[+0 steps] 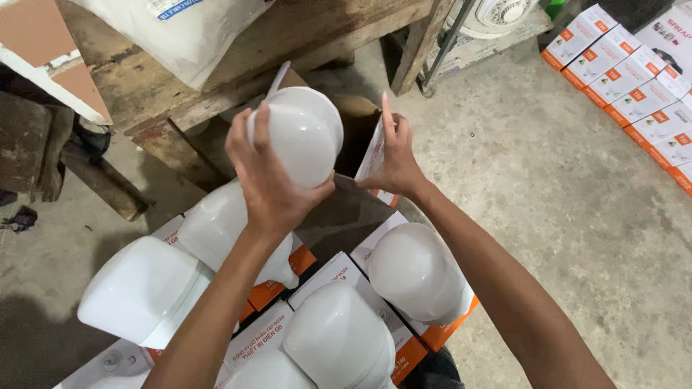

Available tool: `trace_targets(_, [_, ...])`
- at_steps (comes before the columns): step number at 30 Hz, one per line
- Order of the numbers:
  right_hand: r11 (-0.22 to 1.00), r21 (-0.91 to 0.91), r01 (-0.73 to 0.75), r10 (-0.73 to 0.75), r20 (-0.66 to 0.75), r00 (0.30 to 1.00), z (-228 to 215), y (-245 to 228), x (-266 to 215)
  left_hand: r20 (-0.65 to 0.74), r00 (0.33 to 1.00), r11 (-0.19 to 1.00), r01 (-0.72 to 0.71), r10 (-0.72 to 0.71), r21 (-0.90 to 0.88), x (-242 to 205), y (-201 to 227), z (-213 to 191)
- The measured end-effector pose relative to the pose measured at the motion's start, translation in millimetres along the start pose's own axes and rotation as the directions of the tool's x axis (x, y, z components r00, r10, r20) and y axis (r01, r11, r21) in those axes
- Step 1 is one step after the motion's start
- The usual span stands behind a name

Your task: The person unboxes and places LED light bulbs into open containers on the floor, handling each bulb and box by hand.

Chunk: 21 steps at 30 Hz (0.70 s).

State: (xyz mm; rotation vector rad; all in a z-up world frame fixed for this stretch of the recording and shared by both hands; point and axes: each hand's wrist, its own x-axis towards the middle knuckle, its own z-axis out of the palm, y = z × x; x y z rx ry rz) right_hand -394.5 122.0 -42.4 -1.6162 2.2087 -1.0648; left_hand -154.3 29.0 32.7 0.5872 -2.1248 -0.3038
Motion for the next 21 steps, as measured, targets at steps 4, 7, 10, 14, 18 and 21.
trace_targets(4, [0.981, -0.158, -0.108, 0.12, 0.068, 0.99, -4, -2, -1, -0.031, 0.999, 1.0, 0.026, -0.026, -0.01, -2, 5, -3])
trace_targets(7, [0.886, -0.354, -0.298, 0.384, 0.203, 0.901, -21, -7, 5, -0.029, 0.999, 0.999, -0.027, 0.028, 0.018, -4, 7, -2])
trace_targets(10, [0.878, -0.421, -0.226, 0.346, 0.234, 0.908, -32, -6, -1, -0.008, 0.998, 0.998, -0.055, 0.055, 0.023, -4, 9, 0])
trace_targets(14, [0.912, -0.377, -0.16, 0.231, 0.15, 0.961, -27, -1, 0, -0.002, 0.997, 0.997, -0.083, 0.083, -0.006, -4, 14, 4])
trace_targets(18, [0.889, -0.439, -0.127, 0.209, 0.144, 0.967, -19, 3, 0, 0.049, 0.994, 0.994, -0.093, 0.096, -0.05, -10, 21, 8])
trace_targets(21, [0.874, -0.475, -0.103, 0.179, 0.117, 0.977, -31, 8, -6, 0.069, 0.993, 0.994, -0.09, 0.094, -0.056, -13, 21, 11])
